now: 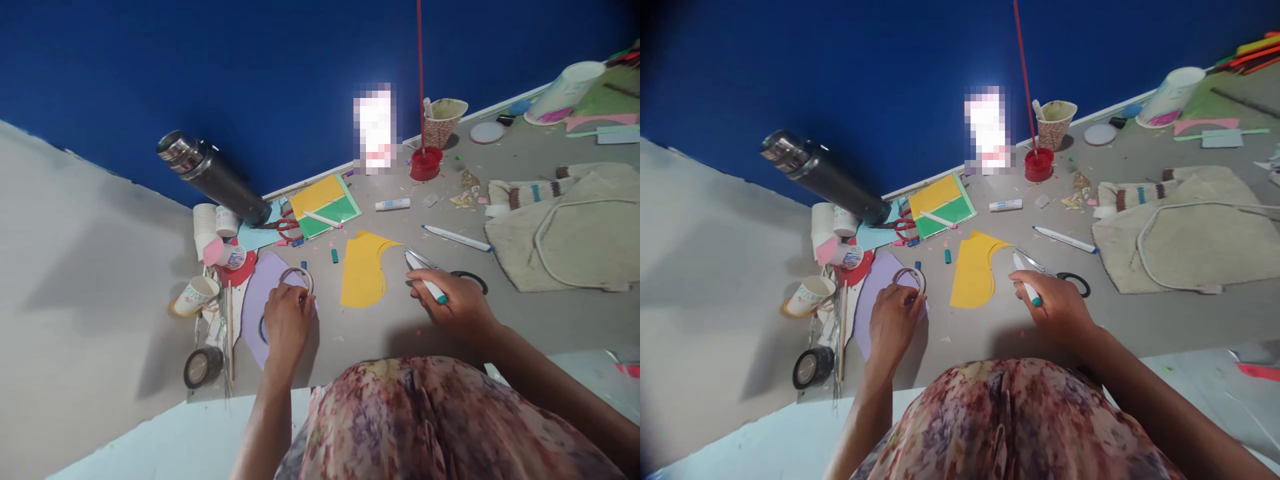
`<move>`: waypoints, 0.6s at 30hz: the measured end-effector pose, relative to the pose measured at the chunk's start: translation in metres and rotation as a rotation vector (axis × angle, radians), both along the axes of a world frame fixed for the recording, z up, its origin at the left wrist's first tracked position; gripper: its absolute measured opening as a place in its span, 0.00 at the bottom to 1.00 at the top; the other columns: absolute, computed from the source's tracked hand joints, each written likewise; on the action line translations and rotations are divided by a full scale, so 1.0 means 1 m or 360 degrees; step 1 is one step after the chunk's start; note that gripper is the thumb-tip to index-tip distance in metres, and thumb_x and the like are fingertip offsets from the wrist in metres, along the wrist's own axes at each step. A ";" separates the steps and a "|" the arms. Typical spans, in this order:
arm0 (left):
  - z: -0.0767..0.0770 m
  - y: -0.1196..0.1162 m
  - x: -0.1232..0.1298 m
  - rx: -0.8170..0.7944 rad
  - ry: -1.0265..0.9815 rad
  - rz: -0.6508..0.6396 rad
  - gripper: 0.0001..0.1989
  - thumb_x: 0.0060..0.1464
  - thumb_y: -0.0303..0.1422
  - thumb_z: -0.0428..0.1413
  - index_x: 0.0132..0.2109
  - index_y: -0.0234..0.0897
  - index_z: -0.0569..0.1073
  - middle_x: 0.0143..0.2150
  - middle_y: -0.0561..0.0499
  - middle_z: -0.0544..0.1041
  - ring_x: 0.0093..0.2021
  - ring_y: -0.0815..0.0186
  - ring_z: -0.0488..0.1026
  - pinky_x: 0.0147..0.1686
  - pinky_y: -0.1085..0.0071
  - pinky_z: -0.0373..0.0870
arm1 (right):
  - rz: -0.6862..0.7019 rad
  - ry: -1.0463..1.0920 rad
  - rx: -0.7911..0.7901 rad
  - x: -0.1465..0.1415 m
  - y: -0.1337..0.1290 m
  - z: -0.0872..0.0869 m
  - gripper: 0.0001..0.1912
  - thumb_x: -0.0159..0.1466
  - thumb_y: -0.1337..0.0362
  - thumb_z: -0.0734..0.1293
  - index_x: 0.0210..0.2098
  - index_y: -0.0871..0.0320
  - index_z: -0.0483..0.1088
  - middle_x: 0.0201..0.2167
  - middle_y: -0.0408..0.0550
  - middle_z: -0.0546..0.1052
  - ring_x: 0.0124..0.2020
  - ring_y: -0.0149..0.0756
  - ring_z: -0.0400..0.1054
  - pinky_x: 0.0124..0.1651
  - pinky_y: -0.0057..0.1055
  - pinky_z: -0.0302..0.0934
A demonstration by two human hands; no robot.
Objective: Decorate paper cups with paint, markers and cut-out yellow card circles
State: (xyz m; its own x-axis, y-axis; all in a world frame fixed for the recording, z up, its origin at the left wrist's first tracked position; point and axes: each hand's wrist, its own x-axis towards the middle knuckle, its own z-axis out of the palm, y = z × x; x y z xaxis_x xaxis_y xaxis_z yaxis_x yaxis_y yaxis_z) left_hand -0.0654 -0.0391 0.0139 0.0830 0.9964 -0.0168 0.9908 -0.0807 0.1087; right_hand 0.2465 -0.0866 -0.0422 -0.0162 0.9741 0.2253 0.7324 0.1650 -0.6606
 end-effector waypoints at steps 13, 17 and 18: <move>0.003 -0.013 -0.004 0.0734 -0.0455 -0.0087 0.05 0.66 0.34 0.57 0.43 0.39 0.76 0.37 0.49 0.79 0.39 0.60 0.76 0.40 0.65 0.71 | 0.0029 0.0019 0.0126 0.002 0.001 0.003 0.12 0.70 0.64 0.63 0.46 0.53 0.78 0.32 0.45 0.86 0.32 0.39 0.82 0.35 0.31 0.69; 0.005 -0.020 0.029 0.0742 -0.0571 -0.0598 0.02 0.66 0.28 0.57 0.43 0.39 0.75 0.37 0.49 0.79 0.40 0.62 0.75 0.41 0.68 0.71 | 0.0026 0.0016 0.0167 0.002 0.001 0.002 0.12 0.70 0.63 0.63 0.45 0.53 0.78 0.31 0.45 0.86 0.31 0.39 0.82 0.35 0.31 0.69; 0.002 -0.022 0.039 0.0676 -0.0615 -0.0718 0.03 0.66 0.27 0.56 0.42 0.39 0.75 0.37 0.49 0.79 0.39 0.63 0.75 0.41 0.68 0.70 | 0.0018 0.0011 0.0173 0.002 0.001 0.002 0.12 0.70 0.63 0.63 0.45 0.53 0.78 0.31 0.45 0.86 0.31 0.39 0.82 0.35 0.31 0.69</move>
State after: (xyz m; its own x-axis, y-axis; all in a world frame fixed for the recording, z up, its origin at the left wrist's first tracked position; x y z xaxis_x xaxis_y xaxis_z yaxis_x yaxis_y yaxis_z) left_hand -0.0268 -0.0609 0.0155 0.4088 0.7778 0.4773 0.7484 -0.5851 0.3123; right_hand 0.2482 -0.0853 -0.0406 -0.0253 0.9436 0.3301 0.7255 0.2445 -0.6433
